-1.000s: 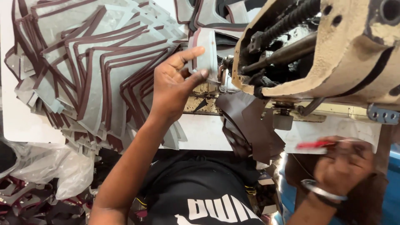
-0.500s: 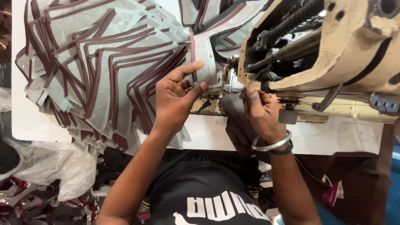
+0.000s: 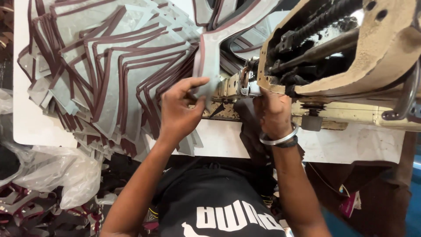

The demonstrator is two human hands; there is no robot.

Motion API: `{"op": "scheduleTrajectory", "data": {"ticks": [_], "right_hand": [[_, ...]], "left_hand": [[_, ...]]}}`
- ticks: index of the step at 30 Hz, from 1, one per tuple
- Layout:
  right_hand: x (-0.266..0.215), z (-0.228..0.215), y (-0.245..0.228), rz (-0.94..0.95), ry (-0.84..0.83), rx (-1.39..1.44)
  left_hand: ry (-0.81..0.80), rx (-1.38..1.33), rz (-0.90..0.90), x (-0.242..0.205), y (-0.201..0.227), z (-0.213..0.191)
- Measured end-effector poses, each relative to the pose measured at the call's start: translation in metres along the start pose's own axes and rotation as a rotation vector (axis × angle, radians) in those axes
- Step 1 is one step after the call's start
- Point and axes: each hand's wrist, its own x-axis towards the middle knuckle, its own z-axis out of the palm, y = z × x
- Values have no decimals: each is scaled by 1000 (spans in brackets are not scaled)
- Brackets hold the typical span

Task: Sewing structural and decorative leather trim onto shoe upper components using an industrial sewing machine.

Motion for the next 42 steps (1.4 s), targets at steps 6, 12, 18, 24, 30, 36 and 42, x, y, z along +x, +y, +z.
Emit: {"op": "scheduleTrajectory", "data": {"ticks": [6,12,18,24,30,36,42], "right_hand": [[-52,12,15,-103,-171,-183],[-89,47,12,-143,-246,-928],[-93,14,-20,-246,-207,-614],[-74,-20,-90,-596,-21,-633],[-38,-52,-14,-746,213,-1225],[-20,-46,-32,-982,401,-1870],[-40,-42,-82,-796,170,-1211]], "left_hand": [[15,478,53,-15,-14,-17],[-21,544,-24,-24,-17,-18],[-17,616,35,-27,-26,-19],[-39,764,25,-29,-38,-17],[-66,993,6,-27,-38,-5],[62,1261,274,-26,-14,10],[-50,870,672,-17,60,35]]}}
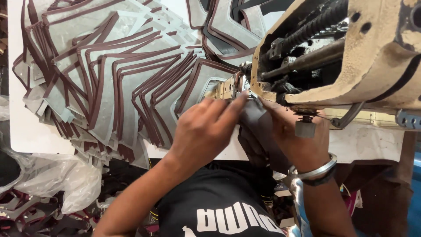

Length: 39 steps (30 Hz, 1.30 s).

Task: Sewing structural and decorative leather trim onto shoe upper components using an industrial sewing machine.

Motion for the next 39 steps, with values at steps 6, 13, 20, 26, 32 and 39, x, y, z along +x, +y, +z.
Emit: {"op": "scheduleTrajectory", "data": {"ticks": [6,13,20,26,32,39], "right_hand": [[17,-21,-14,25,2,198],[-15,-13,-12,218,-1,372],[-71,54,-8,254,-76,598],[-155,50,12,1017,-56,1730],[-155,22,54,849,-108,1641],[-238,66,174,991,-200,450]], "left_hand": [[-278,238,96,28,15,21],[-344,247,140,26,11,28],[-272,-612,-127,3,10,27],[-334,-891,-156,-38,31,69],[-437,-723,-116,-40,53,76],[-285,-553,-119,-89,12,101]]}}
